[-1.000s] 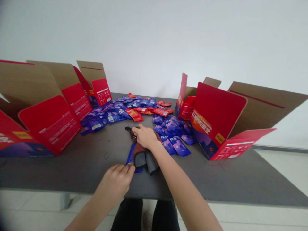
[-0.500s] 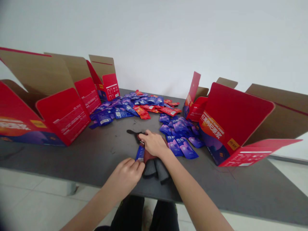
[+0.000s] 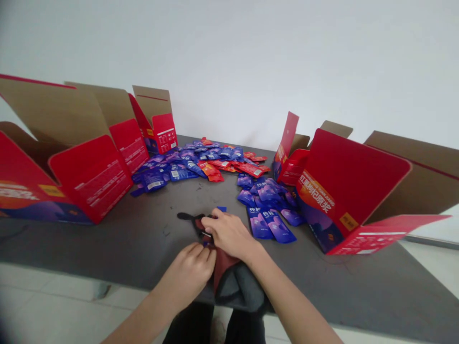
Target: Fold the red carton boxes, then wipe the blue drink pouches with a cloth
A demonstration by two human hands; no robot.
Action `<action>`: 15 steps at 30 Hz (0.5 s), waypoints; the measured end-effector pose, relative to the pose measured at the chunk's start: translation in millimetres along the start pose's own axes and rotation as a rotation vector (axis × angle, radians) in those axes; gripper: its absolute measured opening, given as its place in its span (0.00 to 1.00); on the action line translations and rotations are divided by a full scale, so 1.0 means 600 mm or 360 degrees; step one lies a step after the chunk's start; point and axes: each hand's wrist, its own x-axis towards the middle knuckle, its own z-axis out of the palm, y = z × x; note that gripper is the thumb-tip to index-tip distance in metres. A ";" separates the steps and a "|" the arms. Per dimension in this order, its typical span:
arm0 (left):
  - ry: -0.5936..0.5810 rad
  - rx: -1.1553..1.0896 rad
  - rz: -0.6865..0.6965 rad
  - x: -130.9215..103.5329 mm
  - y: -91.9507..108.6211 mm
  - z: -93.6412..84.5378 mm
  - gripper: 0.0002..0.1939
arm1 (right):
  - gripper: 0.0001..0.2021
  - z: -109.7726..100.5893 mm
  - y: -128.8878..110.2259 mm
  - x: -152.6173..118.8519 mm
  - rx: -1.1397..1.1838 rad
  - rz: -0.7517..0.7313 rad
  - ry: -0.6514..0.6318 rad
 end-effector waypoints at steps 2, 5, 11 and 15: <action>-0.0007 -0.0011 0.0036 0.003 -0.003 -0.002 0.10 | 0.06 0.023 0.017 0.020 -0.0078 0.0081 0.0010; 0.0007 -0.0120 -0.0007 0.008 -0.013 -0.008 0.10 | 0.06 0.036 0.046 0.055 -0.0091 0.0219 0.0078; 0.0442 -0.1012 -0.0783 0.028 -0.030 -0.039 0.08 | 0.09 -0.057 0.068 0.030 0.0044 0.0469 0.0734; 0.0682 -0.1964 -0.1119 0.049 -0.024 -0.044 0.09 | 0.07 -0.149 0.067 -0.058 0.0467 0.0513 0.1781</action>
